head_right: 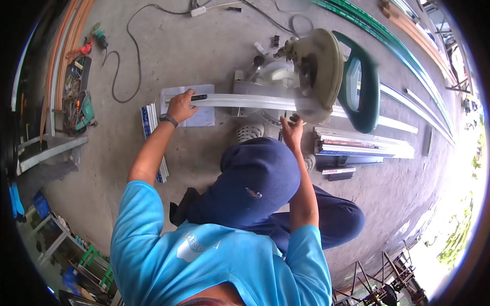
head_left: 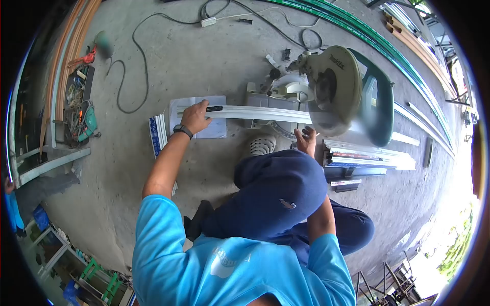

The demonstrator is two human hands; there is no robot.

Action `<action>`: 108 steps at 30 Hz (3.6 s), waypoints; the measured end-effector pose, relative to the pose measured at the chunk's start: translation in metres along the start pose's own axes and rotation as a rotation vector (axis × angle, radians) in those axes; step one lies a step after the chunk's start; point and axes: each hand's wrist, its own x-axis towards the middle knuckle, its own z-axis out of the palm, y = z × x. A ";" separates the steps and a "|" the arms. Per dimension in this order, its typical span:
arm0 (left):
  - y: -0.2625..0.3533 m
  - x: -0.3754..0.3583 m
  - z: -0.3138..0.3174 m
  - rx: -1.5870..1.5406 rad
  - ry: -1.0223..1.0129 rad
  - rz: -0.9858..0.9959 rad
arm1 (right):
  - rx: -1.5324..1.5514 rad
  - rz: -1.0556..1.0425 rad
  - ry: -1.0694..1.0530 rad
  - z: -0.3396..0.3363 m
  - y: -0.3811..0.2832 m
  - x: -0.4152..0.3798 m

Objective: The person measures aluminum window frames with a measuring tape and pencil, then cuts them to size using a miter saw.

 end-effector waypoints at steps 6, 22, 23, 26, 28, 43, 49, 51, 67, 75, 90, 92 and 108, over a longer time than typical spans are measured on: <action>0.015 0.009 0.025 -0.050 -0.003 0.000 | -0.031 -0.153 0.017 0.019 0.031 0.000; -0.003 0.025 0.036 -0.013 -0.033 -0.055 | -0.444 -0.612 -0.358 -0.007 0.089 -0.049; -0.016 0.020 0.031 -0.002 -0.018 -0.078 | -0.452 -0.563 -0.358 -0.006 0.084 -0.058; -0.045 0.008 0.002 0.086 -0.090 -0.245 | -0.471 -0.472 -0.337 -0.008 0.064 -0.069; -0.058 -0.001 -0.014 0.140 -0.106 -0.287 | -0.475 -0.441 -0.322 -0.010 0.055 -0.069; 0.030 0.051 0.027 0.198 -0.005 0.017 | -0.590 -0.356 -0.626 -0.133 -0.100 -0.093; 0.061 0.089 0.049 0.198 0.027 0.064 | -0.038 -0.462 -0.111 -0.257 -0.316 -0.107; 0.067 0.089 0.056 0.228 0.056 0.086 | -0.295 -0.626 0.333 -0.242 -0.361 -0.078; 0.091 0.095 0.067 0.166 0.005 0.068 | 0.214 0.006 0.016 -0.175 -0.207 -0.022; 0.093 0.095 0.062 0.154 -0.071 0.037 | 0.239 -0.036 0.028 -0.168 -0.189 -0.033; 0.092 0.093 0.069 0.116 0.029 0.067 | 0.282 -0.179 0.063 -0.148 -0.116 -0.041; 0.093 0.092 0.067 0.116 0.030 0.062 | 0.289 -0.170 0.080 -0.146 -0.110 -0.041; 0.058 0.105 0.116 0.219 0.180 0.072 | 0.085 -0.334 0.153 -0.154 -0.118 -0.057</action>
